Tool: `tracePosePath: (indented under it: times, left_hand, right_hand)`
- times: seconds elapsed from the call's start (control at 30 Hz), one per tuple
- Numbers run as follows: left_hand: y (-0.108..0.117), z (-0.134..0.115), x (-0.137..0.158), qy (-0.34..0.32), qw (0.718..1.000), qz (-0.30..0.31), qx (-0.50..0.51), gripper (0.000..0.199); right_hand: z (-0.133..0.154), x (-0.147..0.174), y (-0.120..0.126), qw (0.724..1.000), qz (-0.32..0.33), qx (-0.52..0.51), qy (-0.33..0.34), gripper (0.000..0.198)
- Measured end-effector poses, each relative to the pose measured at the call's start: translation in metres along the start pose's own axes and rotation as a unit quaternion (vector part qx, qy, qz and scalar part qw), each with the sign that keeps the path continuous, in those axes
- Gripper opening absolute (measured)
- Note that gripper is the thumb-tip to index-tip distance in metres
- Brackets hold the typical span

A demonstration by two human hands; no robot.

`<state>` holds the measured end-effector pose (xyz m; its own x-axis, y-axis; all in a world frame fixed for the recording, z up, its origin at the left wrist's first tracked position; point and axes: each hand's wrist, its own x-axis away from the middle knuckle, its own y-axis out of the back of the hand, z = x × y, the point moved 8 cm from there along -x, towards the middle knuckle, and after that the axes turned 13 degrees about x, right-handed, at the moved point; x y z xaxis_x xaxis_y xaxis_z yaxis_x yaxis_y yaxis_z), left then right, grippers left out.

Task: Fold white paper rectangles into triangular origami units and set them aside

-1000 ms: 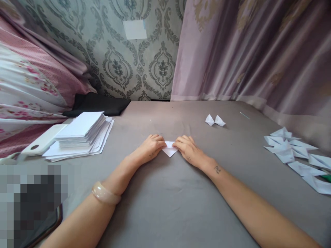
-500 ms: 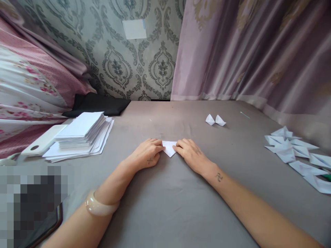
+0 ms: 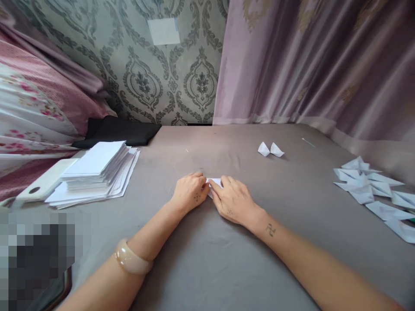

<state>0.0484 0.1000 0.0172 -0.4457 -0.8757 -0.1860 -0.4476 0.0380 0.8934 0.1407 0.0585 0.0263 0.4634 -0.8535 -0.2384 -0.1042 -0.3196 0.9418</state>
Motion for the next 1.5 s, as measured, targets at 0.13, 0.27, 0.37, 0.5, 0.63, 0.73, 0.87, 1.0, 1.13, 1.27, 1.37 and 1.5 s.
tracePosePath:
  times: [0.13,0.27,0.37,0.5,0.63,0.73,0.87,1.0,1.13,1.27,1.37,1.5]
  left_hand:
    - [-0.009,0.004,-0.005,-0.020,0.999,-0.006,0.036,0.020]
    - [-0.013,0.031,-0.001,0.054,0.994,-0.022,0.092,0.015]
    - [-0.011,0.048,0.003,0.111,0.983,-0.047,0.137,0.025]
    - [-0.010,0.054,0.000,0.129,0.977,-0.034,0.168,0.026]
    - [-0.010,0.055,-0.003,0.147,0.973,-0.019,0.177,0.023]
    - [-0.008,0.053,-0.003,0.140,0.971,-0.020,0.192,0.018]
    - [-0.009,0.048,-0.001,0.103,0.951,-0.017,0.291,0.019]
    - [-0.008,0.039,0.000,0.053,0.903,-0.011,0.426,0.023]
    - [-0.002,0.031,0.001,0.035,0.853,-0.035,0.520,0.028]
    - [0.004,0.028,0.005,0.061,0.807,-0.059,0.585,0.034]
    - [0.002,0.026,0.009,0.087,0.793,-0.022,0.602,0.040]
    - [0.001,0.024,0.011,0.088,0.832,0.022,0.547,0.033]
  right_hand:
    - [0.005,0.001,0.000,1.000,0.000,0.003,0.002,0.038]
    - [-0.001,0.004,-0.002,1.000,0.004,-0.013,-0.013,0.035]
    - [-0.008,0.005,-0.004,0.999,-0.011,-0.033,-0.025,0.034]
    - [-0.021,0.006,-0.010,0.996,-0.029,-0.066,-0.051,0.036]
    - [-0.038,0.004,-0.020,0.989,-0.019,-0.118,-0.083,0.030]
    - [-0.051,0.002,-0.029,0.972,-0.018,-0.201,-0.121,0.015]
    - [-0.062,0.000,-0.040,0.937,-0.038,-0.307,-0.162,0.032]
    - [-0.069,-0.001,-0.051,0.896,-0.031,-0.397,-0.197,0.052]
    - [-0.071,-0.004,-0.054,0.831,0.009,-0.526,-0.181,0.043]
    - [-0.067,-0.004,-0.052,0.757,0.059,-0.631,-0.161,0.034]
    - [-0.067,-0.004,-0.048,0.735,0.058,-0.657,-0.156,0.033]
    - [-0.068,-0.005,-0.043,0.750,0.044,-0.642,-0.154,0.032]
